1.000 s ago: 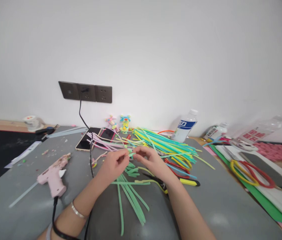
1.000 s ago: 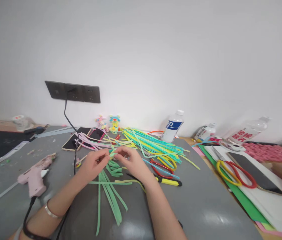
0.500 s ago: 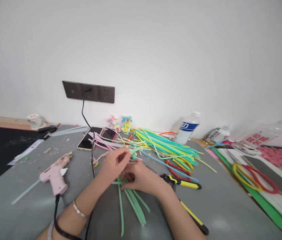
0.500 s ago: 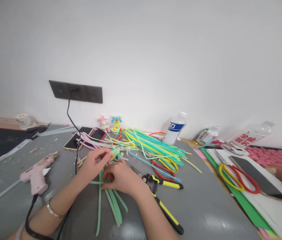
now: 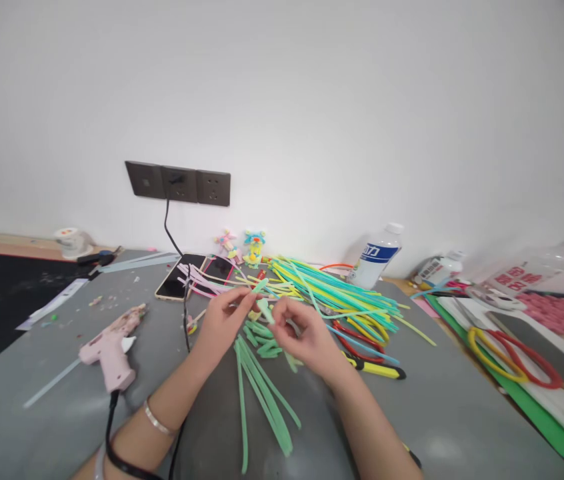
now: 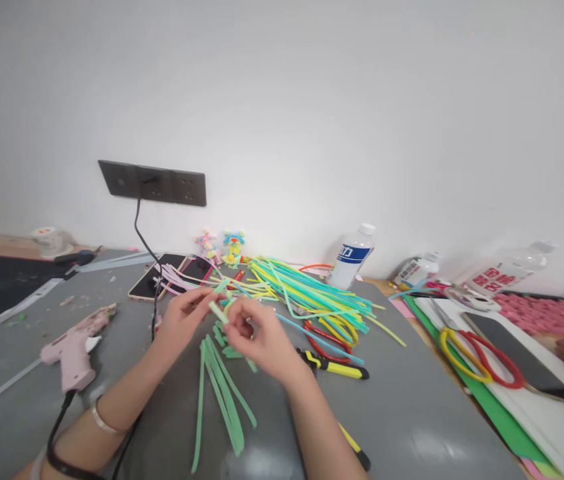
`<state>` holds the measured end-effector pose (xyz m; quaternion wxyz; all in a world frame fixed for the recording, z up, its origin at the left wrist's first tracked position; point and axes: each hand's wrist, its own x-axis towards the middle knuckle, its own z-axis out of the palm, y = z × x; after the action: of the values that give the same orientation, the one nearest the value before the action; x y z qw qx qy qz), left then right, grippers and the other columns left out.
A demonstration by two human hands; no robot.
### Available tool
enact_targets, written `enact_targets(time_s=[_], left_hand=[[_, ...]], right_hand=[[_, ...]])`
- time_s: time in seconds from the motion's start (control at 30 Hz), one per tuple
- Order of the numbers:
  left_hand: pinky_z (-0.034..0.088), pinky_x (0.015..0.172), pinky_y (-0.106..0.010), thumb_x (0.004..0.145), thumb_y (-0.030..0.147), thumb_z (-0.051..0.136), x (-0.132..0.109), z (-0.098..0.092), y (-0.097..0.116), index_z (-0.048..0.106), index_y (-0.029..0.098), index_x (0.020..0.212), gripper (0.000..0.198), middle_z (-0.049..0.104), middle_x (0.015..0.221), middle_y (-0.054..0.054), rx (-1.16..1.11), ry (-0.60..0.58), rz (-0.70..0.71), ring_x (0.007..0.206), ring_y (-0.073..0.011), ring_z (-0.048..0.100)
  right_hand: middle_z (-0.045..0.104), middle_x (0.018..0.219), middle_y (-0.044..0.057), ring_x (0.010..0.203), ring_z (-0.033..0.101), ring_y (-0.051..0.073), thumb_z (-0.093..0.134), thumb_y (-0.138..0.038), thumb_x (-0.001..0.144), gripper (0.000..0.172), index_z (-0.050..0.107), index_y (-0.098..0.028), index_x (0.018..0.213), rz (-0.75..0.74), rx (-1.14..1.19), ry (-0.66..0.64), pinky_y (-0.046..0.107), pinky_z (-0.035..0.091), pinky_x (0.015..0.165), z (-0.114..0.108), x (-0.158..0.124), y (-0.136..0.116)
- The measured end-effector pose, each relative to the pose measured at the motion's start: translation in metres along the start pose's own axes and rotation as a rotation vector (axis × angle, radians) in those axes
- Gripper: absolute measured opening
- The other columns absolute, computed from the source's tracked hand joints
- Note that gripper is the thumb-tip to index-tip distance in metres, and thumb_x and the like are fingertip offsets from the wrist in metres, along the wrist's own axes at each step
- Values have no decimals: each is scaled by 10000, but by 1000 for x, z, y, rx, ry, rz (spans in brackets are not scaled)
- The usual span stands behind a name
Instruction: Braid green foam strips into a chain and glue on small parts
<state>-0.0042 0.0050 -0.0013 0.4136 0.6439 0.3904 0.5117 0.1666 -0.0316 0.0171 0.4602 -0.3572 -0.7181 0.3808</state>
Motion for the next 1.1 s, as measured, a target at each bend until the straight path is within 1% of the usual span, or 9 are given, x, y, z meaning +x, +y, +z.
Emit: enact_targets(time_s=[0.13,0.27,0.4,0.5,0.73,0.8,0.9,0.97,1.1], left_hand=[[492,595,-229,888,315,550,-2,2,3,685,168,809,215,706,718,-32,173,-53,80,682,-167,658],[467,569,-215,898,261,541,-5,4,6,688,175,825,186,713,718,-19,282,-118,206,630,-141,631],[448,546,-203,880,229,569,-5,4,4,696,173,858,140,728,747,-20,306,-89,261,604,-127,614],[452,567,-209,891,236,558,-5,4,5,692,173,875,148,730,762,-20,317,-105,250,618,-130,619],[446,551,-209,908,228,533,-6,4,8,694,177,893,169,733,759,-21,340,-125,252,622,-135,626],[451,546,-210,892,206,554,-7,4,5,700,172,927,154,741,795,-34,350,-106,271,634,-138,633],[480,585,-226,893,200,559,-7,3,0,710,169,972,173,750,860,-57,345,-92,289,682,-151,656],[496,613,-237,900,203,553,-6,3,-2,716,172,992,190,752,899,-71,333,-95,294,733,-166,674],[494,587,-231,894,209,572,-5,3,-2,724,175,998,187,753,933,-81,335,-99,297,752,-172,680]], right_hand=[[410,610,-64,516,345,104,559,-308,906,205,432,-228,766,-45,325,358,227,283,493,-2,4,7],[260,497,-110,429,261,78,649,-279,858,396,323,-223,640,0,564,531,214,265,466,-8,11,8],[514,542,-58,511,490,123,648,-338,825,162,523,-236,805,70,697,458,258,417,553,-14,13,3],[646,716,27,696,603,173,654,-450,801,257,628,-212,894,136,699,421,309,483,653,-14,15,5],[358,425,-82,440,355,109,686,-491,782,312,572,-220,677,146,619,487,269,399,525,-13,15,9],[486,468,-53,470,435,124,662,-501,793,287,641,-215,798,175,619,448,285,434,557,-13,14,7],[712,785,33,696,618,170,705,-474,766,333,692,-224,986,183,618,405,322,498,714,-13,13,6],[727,817,41,751,641,178,749,-447,739,316,713,-223,959,185,624,411,326,500,763,-12,14,9],[666,696,16,598,545,128,769,-461,723,266,718,-201,741,176,598,477,289,470,640,-10,14,17]])
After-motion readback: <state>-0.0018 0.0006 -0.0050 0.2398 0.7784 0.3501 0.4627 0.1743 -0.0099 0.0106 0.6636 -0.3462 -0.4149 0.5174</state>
